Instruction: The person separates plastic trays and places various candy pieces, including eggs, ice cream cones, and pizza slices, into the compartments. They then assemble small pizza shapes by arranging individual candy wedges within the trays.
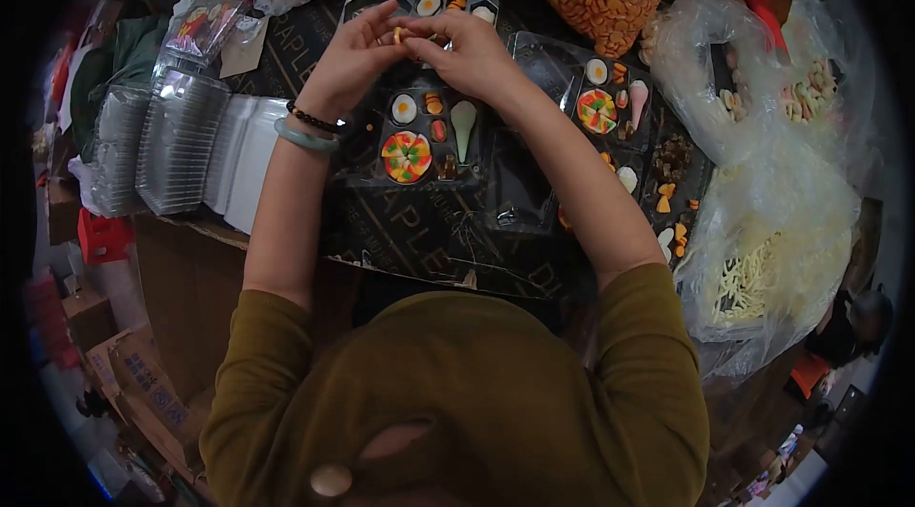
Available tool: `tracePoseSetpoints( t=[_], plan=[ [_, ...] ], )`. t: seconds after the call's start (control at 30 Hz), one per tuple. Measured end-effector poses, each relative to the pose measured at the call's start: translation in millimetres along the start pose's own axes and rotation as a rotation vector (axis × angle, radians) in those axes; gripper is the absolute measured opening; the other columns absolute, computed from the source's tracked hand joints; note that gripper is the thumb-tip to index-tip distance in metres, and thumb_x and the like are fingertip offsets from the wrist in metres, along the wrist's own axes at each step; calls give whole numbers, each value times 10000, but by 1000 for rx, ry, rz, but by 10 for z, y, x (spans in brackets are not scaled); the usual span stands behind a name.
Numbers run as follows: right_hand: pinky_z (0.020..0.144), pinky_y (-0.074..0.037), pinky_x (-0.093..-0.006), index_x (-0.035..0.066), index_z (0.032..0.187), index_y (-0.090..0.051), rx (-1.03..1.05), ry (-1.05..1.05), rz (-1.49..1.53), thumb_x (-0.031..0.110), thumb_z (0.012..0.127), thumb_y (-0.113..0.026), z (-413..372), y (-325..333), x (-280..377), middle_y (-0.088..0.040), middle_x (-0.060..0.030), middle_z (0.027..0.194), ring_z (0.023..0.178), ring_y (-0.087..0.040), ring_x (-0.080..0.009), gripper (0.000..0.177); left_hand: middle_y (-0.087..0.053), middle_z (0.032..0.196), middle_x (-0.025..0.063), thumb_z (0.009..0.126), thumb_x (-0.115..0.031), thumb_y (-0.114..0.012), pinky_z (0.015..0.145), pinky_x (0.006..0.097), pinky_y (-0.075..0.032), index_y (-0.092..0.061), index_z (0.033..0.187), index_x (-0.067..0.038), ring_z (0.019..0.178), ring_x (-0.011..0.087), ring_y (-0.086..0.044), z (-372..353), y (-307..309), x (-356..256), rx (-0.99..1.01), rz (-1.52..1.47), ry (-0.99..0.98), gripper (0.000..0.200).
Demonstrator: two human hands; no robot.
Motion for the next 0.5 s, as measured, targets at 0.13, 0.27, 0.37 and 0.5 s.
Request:
tracePoseSetpoints(
  t=[0.13, 0.27, 0.37, 0.5],
  plan=[
    [736, -489, -250, 44, 1117, -673, 48, -174, 210, 144, 889, -652, 48, -89, -227, -680, -46, 928, 798, -600, -92, 250, -578, 1202, 141, 809, 80, -652, 868, 275, -521, -281, 1408, 66, 984, 170, -622, -32, -142, -113, 0, 102, -53, 705],
    [700, -482, -217, 22, 1156, -646, 24, -258, 274, 102, 904, -622, 15, -14, -269, -673, -36, 916, 758, -593, -78, 266, -610, 1155, 129, 799, 69, -671, 796, 267, -542, -375, 1360, 60, 896, 163, -652, -1, -87, -71, -26, 264, -56, 634],
    [684, -480, -211, -3, 1167, -621, -13, -297, 387, 81, 911, -602, -8, 115, -305, -667, -28, 902, 775, -597, -69, 270, -641, 1051, 136, 757, -39, -728, 739, 292, -536, -571, 1159, 24, 853, 196, -656, 8, 57, -113, -112, 559, -85, 437],
    [674, -510, -234, -15, 1140, -614, 21, -392, 419, 52, 916, -581, -15, 83, -393, -662, -36, 893, 779, -623, -77, 236, -632, 905, 164, 704, -190, -763, 725, 387, -501, -678, 861, -25, 828, 309, -626, 16, 118, -170, -252, 1004, -211, 244]
  ],
)
Point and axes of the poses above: each hand's wrist, its own z-axis towards the middle knuckle, its own y-axis out of the back of the hand, x = y × z, the point moved 10 cm from there along z, towards the middle knuckle
